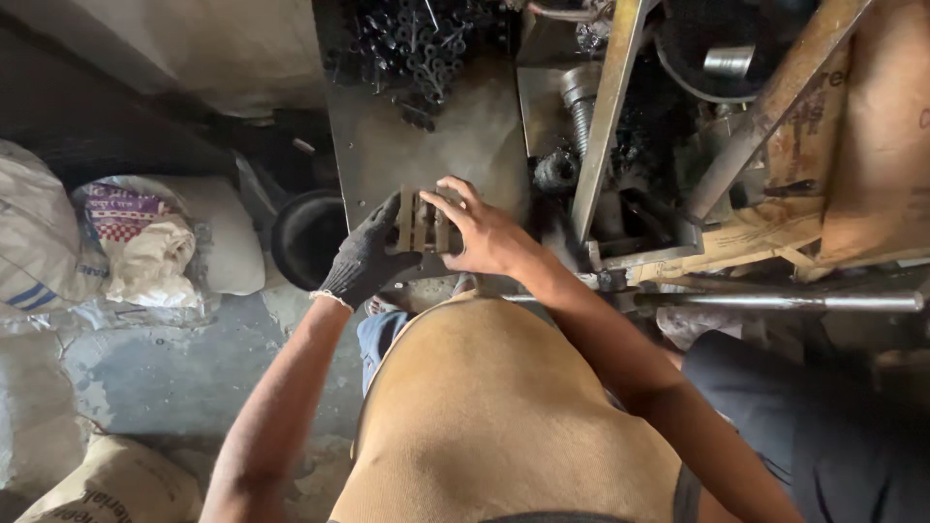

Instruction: The person operates a manual press machine by placing small metal pieces into a mold, pulling a lever to activate the press, and then removing the formed parts. The person repeats this cycle continuously, collecting the finished parts on the machine's surface.

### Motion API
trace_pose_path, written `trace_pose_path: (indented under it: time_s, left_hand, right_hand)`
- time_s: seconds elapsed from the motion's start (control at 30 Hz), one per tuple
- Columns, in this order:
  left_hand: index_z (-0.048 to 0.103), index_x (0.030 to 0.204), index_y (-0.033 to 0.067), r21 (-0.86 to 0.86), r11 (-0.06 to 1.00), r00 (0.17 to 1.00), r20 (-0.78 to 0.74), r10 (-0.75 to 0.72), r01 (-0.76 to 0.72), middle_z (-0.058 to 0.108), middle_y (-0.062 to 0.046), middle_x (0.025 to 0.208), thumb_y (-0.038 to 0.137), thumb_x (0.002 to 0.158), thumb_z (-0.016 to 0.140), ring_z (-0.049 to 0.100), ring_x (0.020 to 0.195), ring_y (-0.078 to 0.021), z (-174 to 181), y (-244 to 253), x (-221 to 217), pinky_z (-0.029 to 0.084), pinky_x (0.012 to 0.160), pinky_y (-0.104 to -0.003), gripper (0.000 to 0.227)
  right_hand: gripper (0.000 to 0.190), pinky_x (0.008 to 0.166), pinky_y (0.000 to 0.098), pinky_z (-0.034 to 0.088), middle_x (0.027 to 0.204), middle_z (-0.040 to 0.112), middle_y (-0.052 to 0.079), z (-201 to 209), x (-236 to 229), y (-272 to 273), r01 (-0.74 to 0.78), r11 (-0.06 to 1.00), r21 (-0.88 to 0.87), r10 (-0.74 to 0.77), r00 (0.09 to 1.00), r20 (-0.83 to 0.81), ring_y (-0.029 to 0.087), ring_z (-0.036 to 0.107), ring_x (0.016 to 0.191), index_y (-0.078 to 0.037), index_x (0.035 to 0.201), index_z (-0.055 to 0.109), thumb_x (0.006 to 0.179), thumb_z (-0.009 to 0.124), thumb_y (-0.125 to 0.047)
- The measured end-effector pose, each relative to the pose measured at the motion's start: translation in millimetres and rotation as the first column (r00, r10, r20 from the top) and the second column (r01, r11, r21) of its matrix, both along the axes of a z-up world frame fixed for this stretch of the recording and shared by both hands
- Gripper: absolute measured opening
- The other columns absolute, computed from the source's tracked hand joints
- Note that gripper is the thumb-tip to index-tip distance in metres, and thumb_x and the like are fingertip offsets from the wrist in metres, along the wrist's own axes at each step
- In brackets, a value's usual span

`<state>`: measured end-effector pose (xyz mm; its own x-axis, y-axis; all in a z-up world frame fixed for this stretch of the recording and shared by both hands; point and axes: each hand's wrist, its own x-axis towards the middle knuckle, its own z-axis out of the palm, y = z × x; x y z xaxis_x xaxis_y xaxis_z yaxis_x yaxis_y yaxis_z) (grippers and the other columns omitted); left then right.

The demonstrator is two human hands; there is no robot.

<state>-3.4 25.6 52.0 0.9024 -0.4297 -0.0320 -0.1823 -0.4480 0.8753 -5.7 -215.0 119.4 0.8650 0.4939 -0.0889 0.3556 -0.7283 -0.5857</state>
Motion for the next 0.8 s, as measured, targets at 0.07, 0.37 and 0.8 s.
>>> trace_pose_path:
  time_s: [0.07, 0.37, 0.8]
  left_hand:
    - [0.041, 0.155, 0.001, -0.011, 0.998, 0.983, 0.176, -0.055, 0.058, 0.056, -0.027, 0.145, 0.025, 0.071, 0.091, 0.058, 0.131, -0.0428, -6, -6, 1, 0.05, 0.104, -0.046, 0.1]
    - [0.06, 0.128, 0.004, -0.048, 0.843, 0.785, 0.341, 0.517, -0.535, 0.065, -0.02, 0.121, 0.029, 0.075, 0.088, 0.062, 0.114, -0.0419, -27, -91, -31, 0.051, 0.098, -0.05, 0.065]
    - [0.066, 0.121, 0.0089, -0.099, 0.811, 0.813, 0.025, 0.582, -0.577, 0.07, -0.017, 0.117, 0.032, 0.069, 0.087, 0.066, 0.109, -0.0376, -11, -224, 111, 0.054, 0.092, -0.046, 0.061]
  right_hand:
    - [0.103, 0.098, 0.0433, 0.057, 0.156, 0.033, 0.017, -9, -5, -2, 0.036, 0.992, 0.12, -0.047, 0.994, 0.098, 0.04, 0.062, 0.123, -0.017, 0.158, 0.035, 0.07, 0.089, -0.023]
    - [0.042, 0.092, 0.033, 0.059, 0.128, 0.06, 0.015, 33, -66, -68, 0.274, 0.861, 0.429, -0.4, 0.885, 0.237, 0.025, 0.072, 0.11, -0.004, 0.131, 0.057, 0.094, 0.076, -0.004]
    - [0.025, 0.064, 0.0269, 0.048, 0.086, 0.068, 0.008, 32, -65, -164, 0.669, 0.717, 0.194, -0.678, 0.606, 0.416, 0.012, 0.06, 0.066, 0.0, 0.119, 0.069, 0.097, 0.078, -0.007]
